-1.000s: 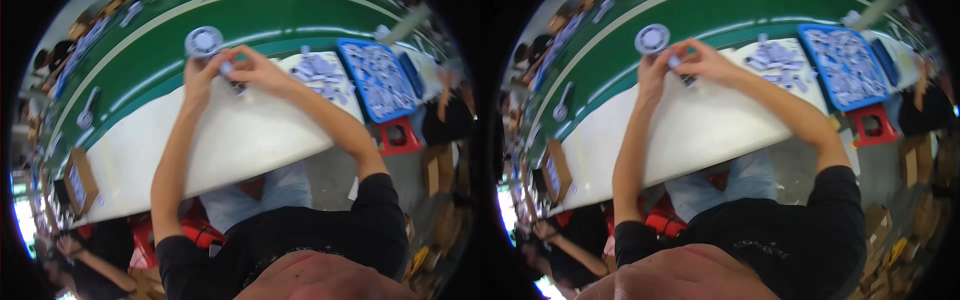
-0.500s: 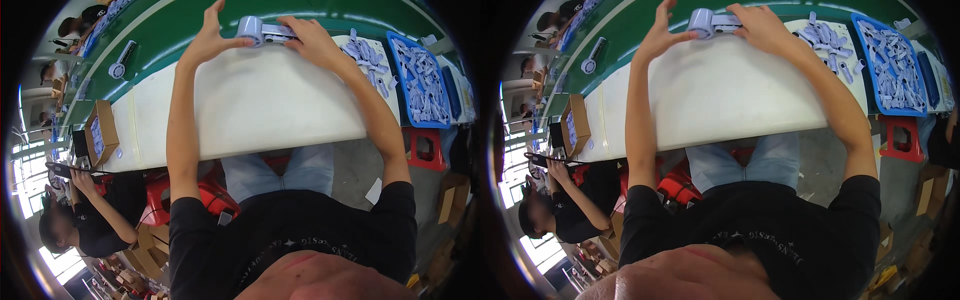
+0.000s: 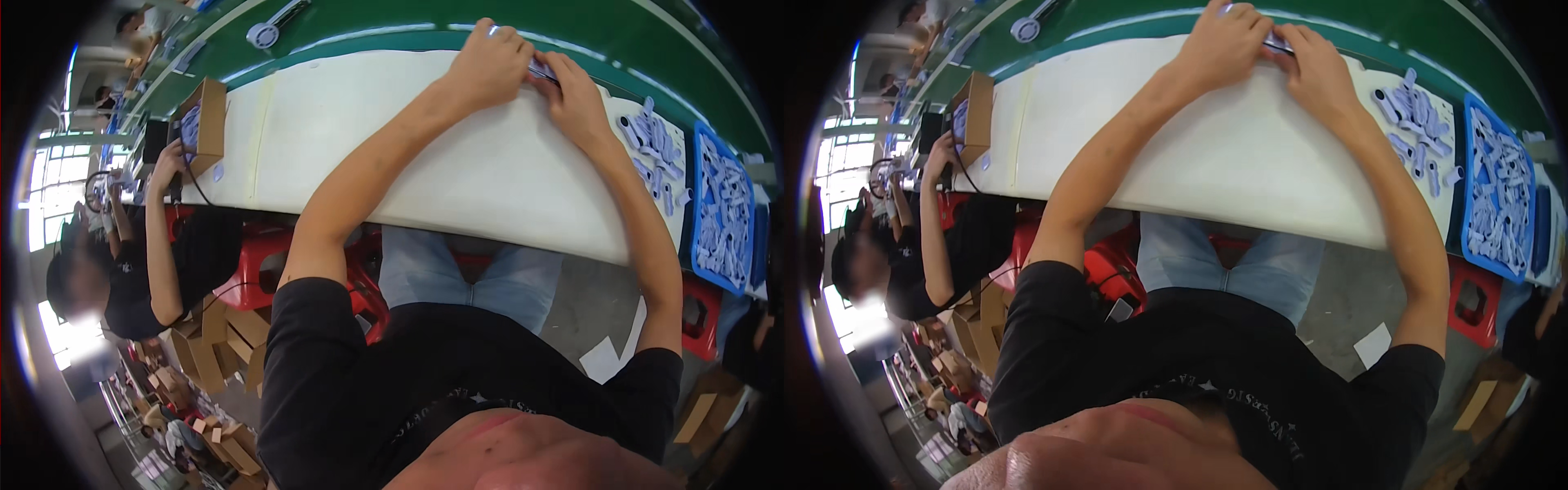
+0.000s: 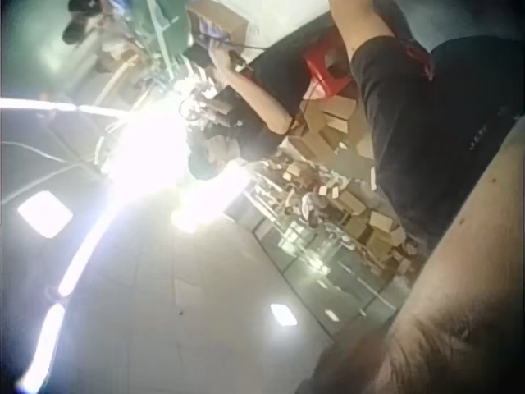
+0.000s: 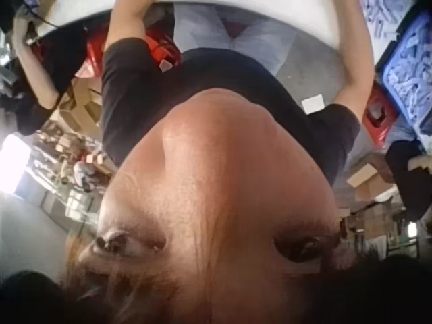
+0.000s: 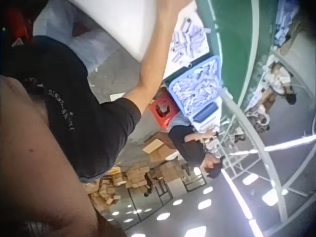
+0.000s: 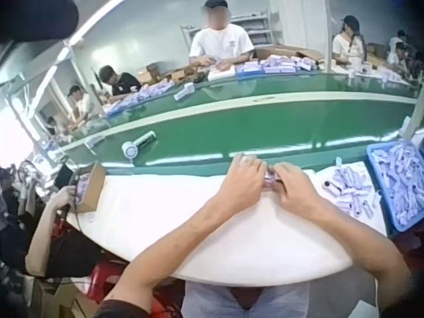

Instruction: Assembling small handheld portable fans by attaching handles to fan heads and snapping components together.

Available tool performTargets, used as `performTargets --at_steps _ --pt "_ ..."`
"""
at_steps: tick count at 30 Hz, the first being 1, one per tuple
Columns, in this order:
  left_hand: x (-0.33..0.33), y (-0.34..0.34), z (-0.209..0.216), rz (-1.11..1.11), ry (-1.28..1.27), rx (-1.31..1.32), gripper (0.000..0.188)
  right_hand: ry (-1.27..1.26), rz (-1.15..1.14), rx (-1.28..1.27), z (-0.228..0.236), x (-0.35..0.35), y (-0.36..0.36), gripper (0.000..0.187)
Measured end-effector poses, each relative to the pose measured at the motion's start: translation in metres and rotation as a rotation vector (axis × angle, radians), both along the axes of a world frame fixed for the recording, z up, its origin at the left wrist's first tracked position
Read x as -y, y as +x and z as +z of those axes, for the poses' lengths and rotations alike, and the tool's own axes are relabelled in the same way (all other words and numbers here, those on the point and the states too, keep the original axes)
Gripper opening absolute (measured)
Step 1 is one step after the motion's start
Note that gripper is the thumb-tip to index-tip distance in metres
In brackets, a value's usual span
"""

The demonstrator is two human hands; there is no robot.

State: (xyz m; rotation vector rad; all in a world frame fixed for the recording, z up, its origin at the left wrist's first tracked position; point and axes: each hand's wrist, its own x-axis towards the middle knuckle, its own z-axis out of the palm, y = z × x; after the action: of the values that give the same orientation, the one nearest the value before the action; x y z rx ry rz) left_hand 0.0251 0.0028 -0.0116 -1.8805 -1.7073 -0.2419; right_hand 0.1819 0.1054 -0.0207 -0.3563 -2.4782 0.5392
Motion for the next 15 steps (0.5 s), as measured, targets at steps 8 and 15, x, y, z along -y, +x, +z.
performTargets --at_steps 8,15 --pt "0.007 -0.02 -0.002 -0.12 0.013 0.055 0.036 -0.033 0.217 0.038 0.005 -0.011 -0.004 0.037" --pt "-0.005 -0.01 -0.007 0.013 -0.059 0.015 0.047 0.161 0.039 0.013 -0.008 -0.006 -0.011 0.037"
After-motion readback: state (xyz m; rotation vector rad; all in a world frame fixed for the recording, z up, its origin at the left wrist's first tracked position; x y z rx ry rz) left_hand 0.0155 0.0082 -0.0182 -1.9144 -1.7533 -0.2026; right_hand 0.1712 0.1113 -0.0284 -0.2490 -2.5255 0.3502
